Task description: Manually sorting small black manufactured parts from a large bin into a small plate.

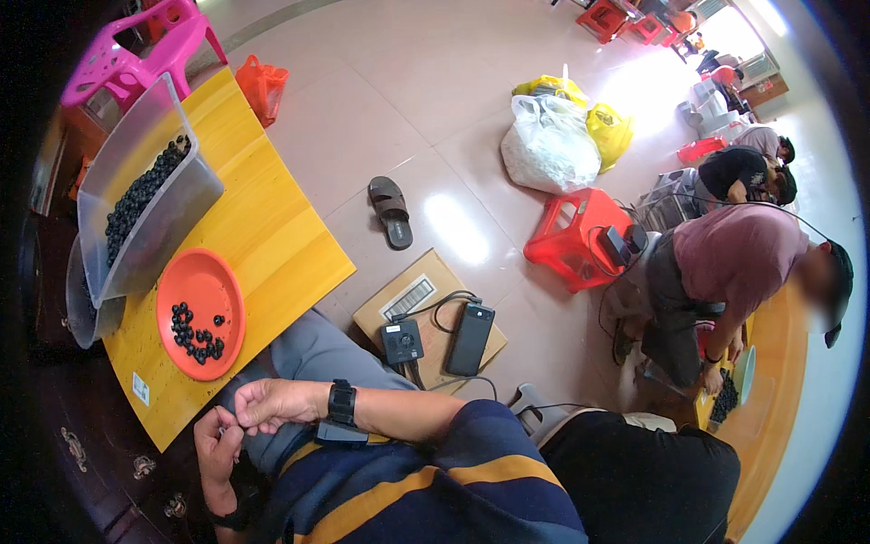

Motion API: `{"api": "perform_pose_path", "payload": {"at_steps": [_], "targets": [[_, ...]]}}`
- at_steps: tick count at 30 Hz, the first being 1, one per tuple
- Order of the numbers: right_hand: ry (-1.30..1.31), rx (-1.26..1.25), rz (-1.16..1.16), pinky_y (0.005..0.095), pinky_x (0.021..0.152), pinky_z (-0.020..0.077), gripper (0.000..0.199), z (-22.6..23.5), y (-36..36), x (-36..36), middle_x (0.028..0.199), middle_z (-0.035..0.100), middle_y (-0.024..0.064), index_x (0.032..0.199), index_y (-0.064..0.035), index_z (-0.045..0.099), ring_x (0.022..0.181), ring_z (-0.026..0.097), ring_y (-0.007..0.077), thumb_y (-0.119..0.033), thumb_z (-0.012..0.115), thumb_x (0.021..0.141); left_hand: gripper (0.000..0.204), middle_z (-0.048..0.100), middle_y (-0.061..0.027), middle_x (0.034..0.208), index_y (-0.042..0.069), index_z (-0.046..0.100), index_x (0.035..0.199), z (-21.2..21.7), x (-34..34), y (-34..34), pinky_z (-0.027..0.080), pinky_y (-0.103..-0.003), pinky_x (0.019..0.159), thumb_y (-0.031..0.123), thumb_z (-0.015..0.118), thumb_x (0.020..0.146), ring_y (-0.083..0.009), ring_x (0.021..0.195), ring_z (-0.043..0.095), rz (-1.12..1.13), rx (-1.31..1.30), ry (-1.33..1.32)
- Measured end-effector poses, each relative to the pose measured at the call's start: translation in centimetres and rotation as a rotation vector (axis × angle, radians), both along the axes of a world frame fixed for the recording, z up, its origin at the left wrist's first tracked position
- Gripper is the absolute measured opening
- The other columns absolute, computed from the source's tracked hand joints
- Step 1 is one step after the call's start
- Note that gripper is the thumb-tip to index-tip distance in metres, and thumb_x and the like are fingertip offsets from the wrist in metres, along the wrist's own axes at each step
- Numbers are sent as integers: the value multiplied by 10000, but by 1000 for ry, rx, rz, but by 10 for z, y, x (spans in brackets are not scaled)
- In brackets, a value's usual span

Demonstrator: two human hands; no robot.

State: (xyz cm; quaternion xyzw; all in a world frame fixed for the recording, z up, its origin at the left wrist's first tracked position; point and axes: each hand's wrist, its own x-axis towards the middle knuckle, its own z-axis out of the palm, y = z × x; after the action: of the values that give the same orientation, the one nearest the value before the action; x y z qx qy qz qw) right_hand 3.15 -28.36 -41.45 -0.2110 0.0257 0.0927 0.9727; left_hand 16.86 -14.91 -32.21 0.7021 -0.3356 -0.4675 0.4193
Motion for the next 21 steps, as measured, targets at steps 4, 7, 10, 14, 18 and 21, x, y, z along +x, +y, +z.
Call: {"api": "perform_pose_path", "payload": {"at_steps": [4, 7, 10, 14, 18, 21], "targets": [[4, 3, -7, 152, 619, 462, 161, -2, -2, 2, 834, 623, -35, 901, -121, 591, 738, 599, 27, -251, 686, 911, 117, 496, 17, 569, 24, 536, 690, 4, 0, -8, 313, -211, 480, 56, 606, 777, -39, 511, 434, 13, 40, 45], [-20, -18, -17, 150, 610, 449, 163, -1, -5, 4, 823, 623, -37, 899, -125, 591, 725, 591, 23, -257, 686, 911, 133, 486, 27, 558, 33, 531, 690, 6, -1, -12, 292, -199, 446, 64, 603, 798, -29, 468, 416, 53, 84, 83], [-22, -8, -29, 150, 604, 441, 162, 0, -8, 2, 811, 623, -38, 894, -129, 590, 713, 584, 20, -259, 684, 913, 146, 484, 27, 551, 38, 525, 691, 4, -1, -16, 286, -194, 434, 66, 603, 811, -28, 453, 408, 48, 68, 88], [1, -40, -32, 154, 605, 444, 165, 5, -14, 0, 805, 623, -35, 895, -126, 591, 710, 585, 22, -261, 683, 913, 119, 483, 31, 555, 33, 528, 720, 6, 0, -20, 282, -188, 432, 59, 598, 813, -29, 452, 400, 30, 74, 98], [-10, -19, -41, 152, 604, 445, 167, 6, -17, -2, 804, 623, -31, 896, -121, 591, 703, 584, 22, -259, 683, 912, 102, 481, 28, 582, 29, 530, 744, 5, 0, -21, 284, -188, 429, 64, 601, 809, -28, 459, 399, 13, 62, 111], [-26, -21, -38, 151, 603, 447, 175, 6, -20, -2, 804, 623, -28, 896, -118, 591, 694, 581, 24, -265, 685, 910, 112, 483, 23, 608, 29, 530, 745, 4, 0, -21, 291, -186, 429, 78, 610, 807, -26, 468, 406, -5, 59, 76]]}}
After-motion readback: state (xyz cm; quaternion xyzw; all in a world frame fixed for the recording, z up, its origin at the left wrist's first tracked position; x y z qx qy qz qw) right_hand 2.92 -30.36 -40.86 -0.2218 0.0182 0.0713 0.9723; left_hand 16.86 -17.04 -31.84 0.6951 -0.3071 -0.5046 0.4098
